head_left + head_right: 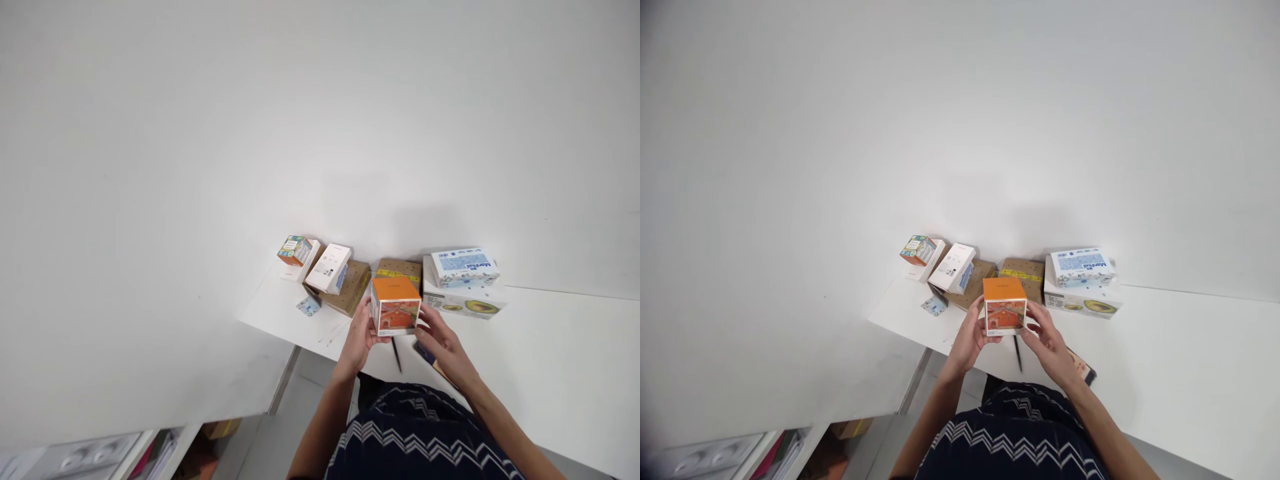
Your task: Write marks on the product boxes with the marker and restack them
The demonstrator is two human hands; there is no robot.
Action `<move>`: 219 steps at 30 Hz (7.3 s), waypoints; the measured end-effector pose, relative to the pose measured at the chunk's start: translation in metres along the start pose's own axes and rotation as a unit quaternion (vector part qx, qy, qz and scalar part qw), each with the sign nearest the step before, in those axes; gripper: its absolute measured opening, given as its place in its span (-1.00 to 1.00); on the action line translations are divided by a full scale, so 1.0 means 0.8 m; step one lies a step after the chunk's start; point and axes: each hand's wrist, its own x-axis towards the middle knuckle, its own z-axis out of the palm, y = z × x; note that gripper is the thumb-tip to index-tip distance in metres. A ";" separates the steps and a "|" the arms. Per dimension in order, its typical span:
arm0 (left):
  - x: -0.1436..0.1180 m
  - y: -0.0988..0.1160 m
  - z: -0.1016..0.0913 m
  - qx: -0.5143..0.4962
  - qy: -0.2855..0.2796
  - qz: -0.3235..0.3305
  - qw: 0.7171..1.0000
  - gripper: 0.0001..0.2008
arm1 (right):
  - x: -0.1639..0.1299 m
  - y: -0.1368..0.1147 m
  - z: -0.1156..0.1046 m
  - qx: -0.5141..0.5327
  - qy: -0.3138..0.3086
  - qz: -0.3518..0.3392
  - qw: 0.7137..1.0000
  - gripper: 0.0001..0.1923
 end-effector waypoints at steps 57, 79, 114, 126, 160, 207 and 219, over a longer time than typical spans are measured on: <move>-0.008 -0.029 0.007 -0.015 0.023 0.076 0.997 -0.19 | -0.001 0.022 0.013 0.125 -0.018 0.137 0.983 -0.49; 0.001 -0.006 -0.006 -0.126 0.157 0.045 0.978 -0.27 | -0.034 0.204 -0.091 -0.700 -0.143 0.183 0.675 -0.40; 0.007 0.002 -0.007 -0.139 0.181 0.057 0.972 -0.27 | 0.019 0.116 -0.053 -0.010 -0.006 0.277 0.961 -0.71; -0.006 -0.003 0.012 -0.137 0.141 0.059 0.979 -0.26 | 0.029 -0.065 -0.012 0.103 0.098 -0.032 0.989 -0.89; -0.022 -0.014 0.030 -0.063 0.101 0.093 0.988 -0.23 | 0.017 -0.065 0.057 -0.329 -0.007 -0.256 0.909 -0.88; 0.001 -0.011 0.001 -0.130 0.177 0.107 0.970 -0.27 | -0.030 0.194 -0.090 -0.688 -0.150 0.210 0.679 -0.39; -0.001 -0.009 0.001 -0.129 0.192 0.106 0.967 -0.24 | -0.017 0.185 -0.098 -0.421 0.002 0.260 0.869 -0.39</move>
